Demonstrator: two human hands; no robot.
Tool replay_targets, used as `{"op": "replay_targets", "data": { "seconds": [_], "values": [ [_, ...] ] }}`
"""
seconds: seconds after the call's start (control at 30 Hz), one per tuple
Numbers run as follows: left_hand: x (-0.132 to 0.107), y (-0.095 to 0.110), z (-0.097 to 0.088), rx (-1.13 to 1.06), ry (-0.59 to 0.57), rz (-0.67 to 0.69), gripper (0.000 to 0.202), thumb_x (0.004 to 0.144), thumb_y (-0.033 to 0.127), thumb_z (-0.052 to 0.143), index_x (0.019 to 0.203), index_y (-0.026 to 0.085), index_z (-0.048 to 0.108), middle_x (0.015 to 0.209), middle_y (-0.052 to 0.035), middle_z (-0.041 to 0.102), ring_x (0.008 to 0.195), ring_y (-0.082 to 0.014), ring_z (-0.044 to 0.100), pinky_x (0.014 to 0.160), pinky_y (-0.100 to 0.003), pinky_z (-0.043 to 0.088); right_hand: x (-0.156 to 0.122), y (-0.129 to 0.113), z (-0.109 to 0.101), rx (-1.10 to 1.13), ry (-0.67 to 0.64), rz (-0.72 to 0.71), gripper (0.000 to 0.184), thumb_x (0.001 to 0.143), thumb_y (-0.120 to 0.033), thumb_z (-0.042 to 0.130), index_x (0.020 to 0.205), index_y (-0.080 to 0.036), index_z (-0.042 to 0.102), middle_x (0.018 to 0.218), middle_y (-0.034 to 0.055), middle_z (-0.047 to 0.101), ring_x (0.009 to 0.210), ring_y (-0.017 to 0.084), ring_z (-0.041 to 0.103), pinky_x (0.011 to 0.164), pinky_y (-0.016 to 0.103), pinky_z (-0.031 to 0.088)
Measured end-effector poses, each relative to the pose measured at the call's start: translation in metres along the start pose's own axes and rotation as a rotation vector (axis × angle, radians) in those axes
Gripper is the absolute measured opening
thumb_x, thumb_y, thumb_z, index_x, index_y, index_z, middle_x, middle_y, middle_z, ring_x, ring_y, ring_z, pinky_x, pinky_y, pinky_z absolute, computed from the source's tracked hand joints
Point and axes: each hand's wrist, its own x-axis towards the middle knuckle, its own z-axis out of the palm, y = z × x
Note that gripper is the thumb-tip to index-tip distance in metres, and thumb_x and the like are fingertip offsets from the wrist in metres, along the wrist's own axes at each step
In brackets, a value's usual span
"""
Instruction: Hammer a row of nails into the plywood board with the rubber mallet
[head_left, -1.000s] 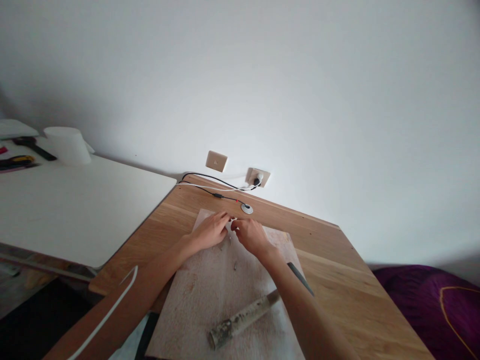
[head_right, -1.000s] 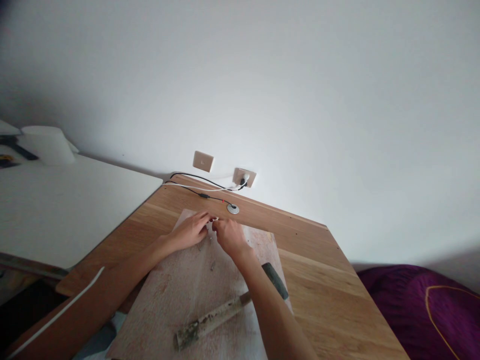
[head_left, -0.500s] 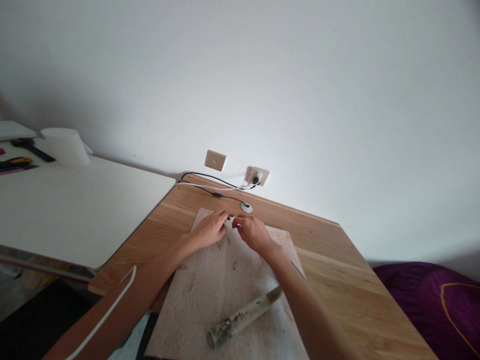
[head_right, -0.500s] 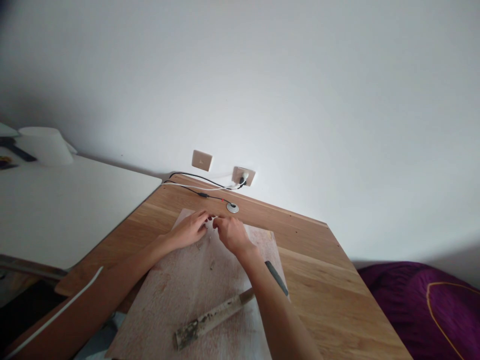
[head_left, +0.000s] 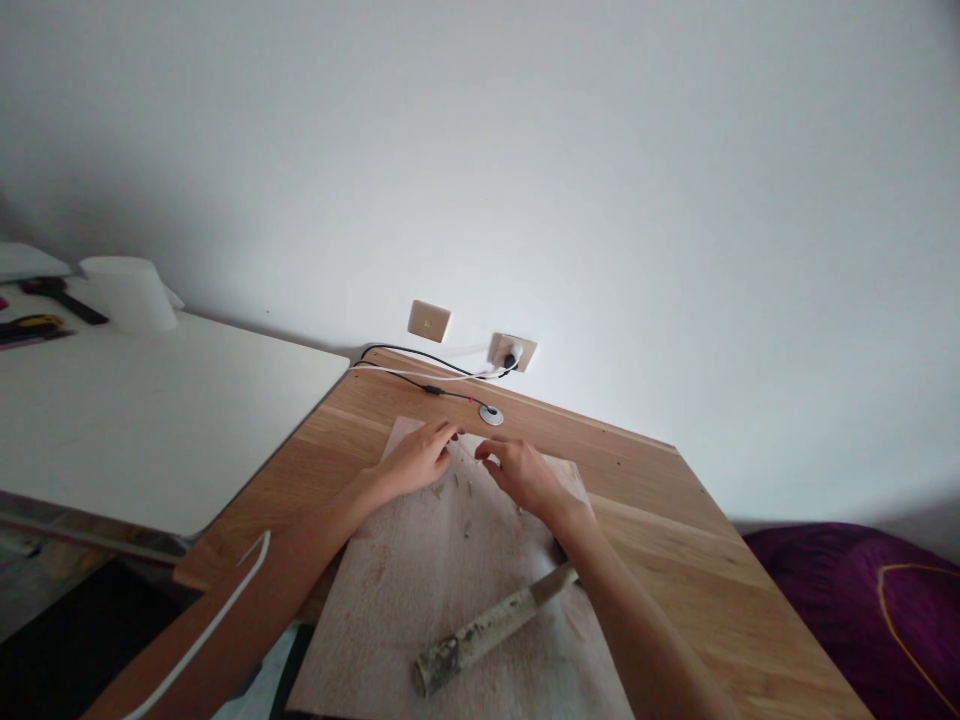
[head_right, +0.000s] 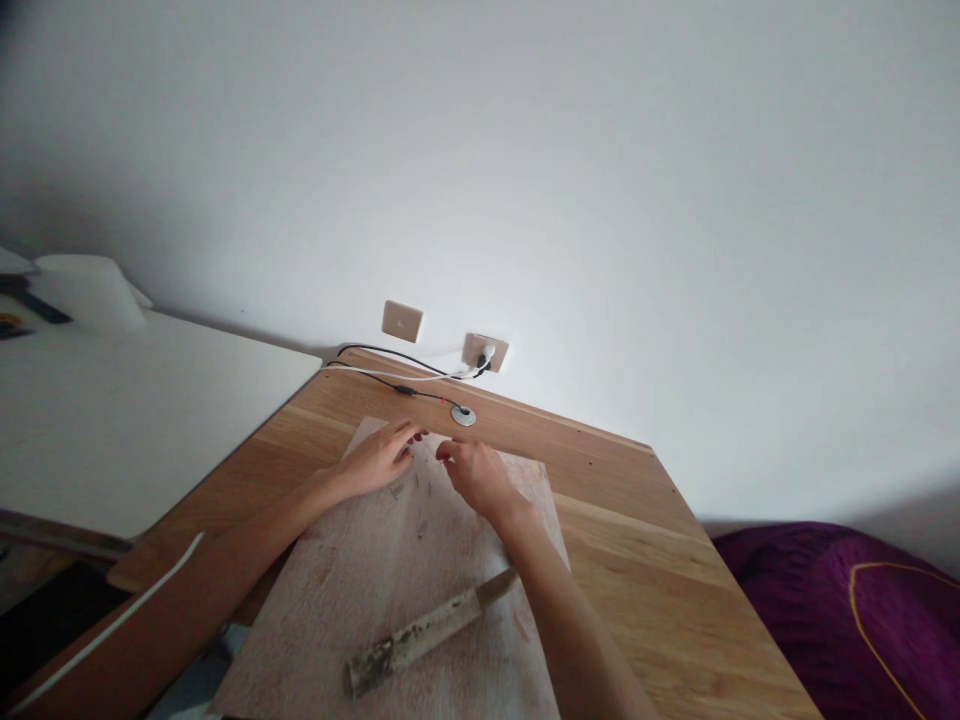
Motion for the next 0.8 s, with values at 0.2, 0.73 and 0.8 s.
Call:
{"op": "replay_targets", "data": {
  "seconds": [0.2, 0.73, 0.8],
  "values": [
    [0.000, 0.000, 0.000, 0.027, -0.015, -0.003, 0.044, 0.084, 0.001, 0.051, 0.123, 0.020, 0.060, 0.116, -0.0093, 0.065, 0.110, -0.0244, 0.065, 0.098, -0.038, 0.053, 0.013, 0.004, 0.012, -0.096, 0.017, 0.128, 0.022, 0.102, -0.032, 0.063, 0.106, -0.018, 0.080, 0.102, 0.0125, 0.082, 0.094, 0.025, 0.078, 0.079, 0.028, 0.053],
    [0.000, 0.002, -0.001, 0.023, -0.027, 0.005, 0.042, 0.084, 0.000, 0.051, 0.121, 0.019, 0.062, 0.115, -0.0092, 0.067, 0.111, -0.0250, 0.065, 0.099, -0.039, 0.053, 0.012, -0.001, 0.016, -0.161, -0.011, 0.022, 0.029, 0.097, -0.007, 0.053, 0.105, -0.018, 0.079, 0.107, 0.0102, 0.078, 0.097, 0.021, 0.074, 0.081, 0.027, 0.048],
    [0.000, 0.002, -0.001, 0.025, -0.023, 0.004, 0.043, 0.084, 0.000, 0.051, 0.121, 0.020, 0.062, 0.115, -0.0087, 0.067, 0.110, -0.0246, 0.066, 0.099, -0.039, 0.053, 0.011, 0.000, 0.018, -0.161, -0.002, 0.007, 0.029, 0.097, -0.006, 0.053, 0.106, -0.018, 0.078, 0.106, 0.0105, 0.077, 0.098, 0.022, 0.072, 0.084, 0.028, 0.048]
  ]
}}
